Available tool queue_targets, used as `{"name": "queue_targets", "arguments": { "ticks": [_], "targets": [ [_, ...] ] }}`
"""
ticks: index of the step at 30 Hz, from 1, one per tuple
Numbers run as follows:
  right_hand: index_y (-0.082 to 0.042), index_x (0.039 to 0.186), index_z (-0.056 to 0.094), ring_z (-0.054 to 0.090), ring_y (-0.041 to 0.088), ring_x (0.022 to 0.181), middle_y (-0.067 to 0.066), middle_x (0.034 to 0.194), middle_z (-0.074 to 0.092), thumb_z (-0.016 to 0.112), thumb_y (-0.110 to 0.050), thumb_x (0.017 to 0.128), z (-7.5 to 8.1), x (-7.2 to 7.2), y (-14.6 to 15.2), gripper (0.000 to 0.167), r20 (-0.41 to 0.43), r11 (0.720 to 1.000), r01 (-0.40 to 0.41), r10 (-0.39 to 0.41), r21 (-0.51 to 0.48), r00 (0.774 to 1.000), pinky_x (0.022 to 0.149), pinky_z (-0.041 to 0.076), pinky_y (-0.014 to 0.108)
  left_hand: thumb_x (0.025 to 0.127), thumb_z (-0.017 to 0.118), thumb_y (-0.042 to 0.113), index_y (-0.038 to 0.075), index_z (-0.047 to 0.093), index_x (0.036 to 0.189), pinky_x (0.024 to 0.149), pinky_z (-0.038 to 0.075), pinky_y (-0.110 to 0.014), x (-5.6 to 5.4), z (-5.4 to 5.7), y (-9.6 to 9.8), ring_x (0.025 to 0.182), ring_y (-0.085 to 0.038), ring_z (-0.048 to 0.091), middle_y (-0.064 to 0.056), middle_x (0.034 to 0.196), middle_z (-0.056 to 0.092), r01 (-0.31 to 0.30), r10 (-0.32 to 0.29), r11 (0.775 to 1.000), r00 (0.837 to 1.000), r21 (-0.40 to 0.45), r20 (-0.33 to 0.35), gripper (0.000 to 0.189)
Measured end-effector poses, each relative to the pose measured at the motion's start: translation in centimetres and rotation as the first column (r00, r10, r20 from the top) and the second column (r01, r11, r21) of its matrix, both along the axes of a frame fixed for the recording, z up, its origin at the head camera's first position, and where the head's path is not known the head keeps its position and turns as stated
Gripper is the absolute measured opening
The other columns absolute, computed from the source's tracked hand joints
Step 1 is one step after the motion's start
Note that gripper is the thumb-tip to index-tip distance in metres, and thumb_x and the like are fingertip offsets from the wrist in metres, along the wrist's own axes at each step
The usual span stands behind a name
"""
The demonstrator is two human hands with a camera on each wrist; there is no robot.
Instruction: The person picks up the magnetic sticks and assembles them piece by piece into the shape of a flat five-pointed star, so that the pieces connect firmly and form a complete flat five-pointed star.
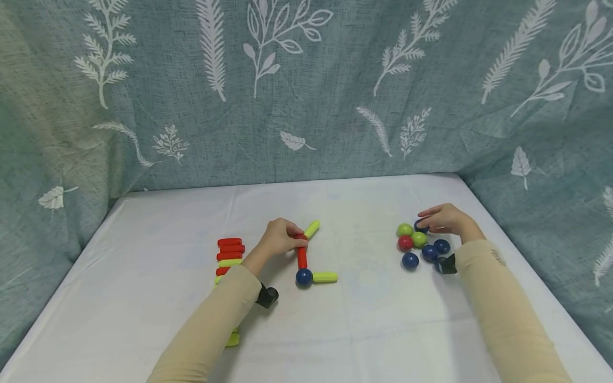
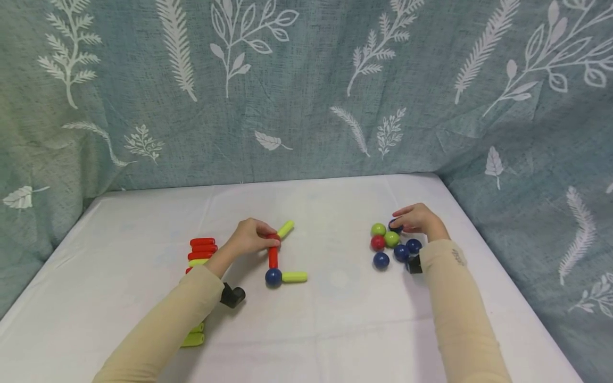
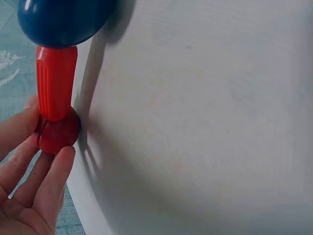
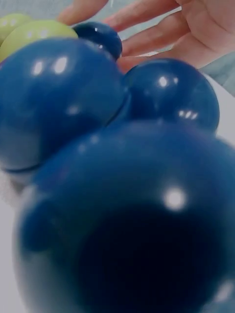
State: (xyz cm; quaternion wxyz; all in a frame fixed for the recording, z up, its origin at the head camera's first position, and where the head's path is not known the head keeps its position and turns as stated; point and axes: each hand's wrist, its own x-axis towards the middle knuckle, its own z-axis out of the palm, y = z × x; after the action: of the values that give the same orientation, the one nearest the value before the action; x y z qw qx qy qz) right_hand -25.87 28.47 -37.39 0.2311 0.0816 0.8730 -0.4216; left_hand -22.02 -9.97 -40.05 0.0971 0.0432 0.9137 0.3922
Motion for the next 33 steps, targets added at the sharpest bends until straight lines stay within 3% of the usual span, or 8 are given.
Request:
{"name": "queue_targets", "arguments": {
  "ticks": [4, 10, 14, 17, 21, 26, 33],
  "targets": [
    [0.008, 0.129, 0.044, 0.056, 0.016, 0.089, 0.024, 0.127, 0.048, 0.067, -0.014, 0.081, -0.2, 0.0, -0.1, 0.057, 0.011, 1.000, 0.026, -0.027, 0.011, 1.000, 0.089, 0.045, 0.035, 0.076, 0.076, 0.016, 0.003, 0.070, 0.098, 0.073, 0.049, -0.029, 0.0, 0.0, -0.1, 0.083, -0.019, 0.057, -0.008, 0.092, 0.067, 0.002, -0.002, 1.000, 1.000, -0.003, 0.002, 0.027],
    [0.008, 0.127, 0.046, 0.056, 0.013, 0.085, 0.022, 0.119, 0.053, 0.067, -0.015, 0.081, -0.3, 0.0, -0.3, 0.055, -0.032, 0.999, 0.033, -0.033, 0.006, 0.999, 0.088, 0.045, 0.035, 0.076, 0.075, 0.016, 0.003, 0.070, 0.098, 0.075, 0.049, -0.030, 0.1, 0.1, -0.1, 0.085, -0.019, 0.057, -0.008, 0.092, 0.066, -0.003, 0.003, 1.000, 1.000, -0.013, 0.005, 0.027],
    [0.009, 0.128, 0.044, 0.056, 0.017, 0.092, 0.024, 0.124, 0.049, 0.065, -0.015, 0.083, 0.0, -0.4, -0.7, 0.055, -0.071, 0.999, 0.028, -0.029, -0.019, 0.997, 0.092, 0.044, 0.036, 0.075, 0.076, 0.016, 0.003, 0.070, 0.099, 0.075, 0.049, -0.030, 0.4, 0.2, 0.0, 0.085, -0.018, 0.057, -0.008, 0.092, 0.066, 0.005, -0.005, 1.000, 1.000, -0.024, 0.014, 0.028],
    [0.009, 0.129, 0.043, 0.051, 0.026, 0.106, 0.026, 0.129, 0.044, 0.063, -0.015, 0.085, 0.5, -0.7, -1.6, 0.054, -0.094, 0.999, 0.018, -0.021, -0.034, 0.995, 0.095, 0.041, 0.038, 0.075, 0.076, 0.016, 0.003, 0.070, 0.099, 0.075, 0.049, -0.030, 0.6, 0.2, 0.2, 0.085, -0.018, 0.057, -0.007, 0.092, 0.066, 0.017, -0.017, 1.000, 1.000, -0.025, 0.016, 0.028],
    [0.006, 0.129, 0.045, 0.045, 0.034, 0.116, 0.026, 0.131, 0.042, 0.062, -0.015, 0.086, 1.2, -1.2, -3.8, 0.050, -0.128, 0.999, 0.000, -0.006, -0.048, 0.992, 0.097, 0.039, 0.040, 0.075, 0.076, 0.016, 0.003, 0.070, 0.099, 0.075, 0.050, -0.030, 0.8, 0.2, 0.3, 0.084, -0.018, 0.058, -0.007, 0.092, 0.066, 0.026, -0.025, 0.999, 1.000, -0.026, 0.004, 0.028],
    [0.003, 0.125, 0.051, 0.050, 0.032, 0.111, 0.024, 0.127, 0.048, 0.064, -0.014, 0.084, 1.6, -1.6, -7.5, 0.047, -0.145, 0.997, -0.064, 0.058, -0.036, 0.988, 0.094, 0.041, 0.039, 0.075, 0.076, 0.016, 0.003, 0.069, 0.099, 0.077, 0.049, -0.031, 0.9, 0.2, 0.2, 0.087, -0.018, 0.058, -0.008, 0.094, 0.066, 0.025, -0.026, 0.999, 1.000, -0.034, -0.004, 0.028],
    [0.000, 0.122, 0.056, 0.054, 0.027, 0.106, 0.018, 0.124, 0.052, 0.066, -0.014, 0.083, 0.6, -1.8, -12.7, 0.042, -0.124, 0.991, -0.124, 0.117, -0.047, 0.985, 0.091, 0.044, 0.037, 0.075, 0.076, 0.016, 0.003, 0.069, 0.099, 0.077, 0.049, -0.031, 0.9, 0.1, 0.2, 0.087, -0.019, 0.059, -0.007, 0.093, 0.066, 0.028, -0.028, 0.999, 1.000, -0.031, -0.010, 0.028]
  ]
}}
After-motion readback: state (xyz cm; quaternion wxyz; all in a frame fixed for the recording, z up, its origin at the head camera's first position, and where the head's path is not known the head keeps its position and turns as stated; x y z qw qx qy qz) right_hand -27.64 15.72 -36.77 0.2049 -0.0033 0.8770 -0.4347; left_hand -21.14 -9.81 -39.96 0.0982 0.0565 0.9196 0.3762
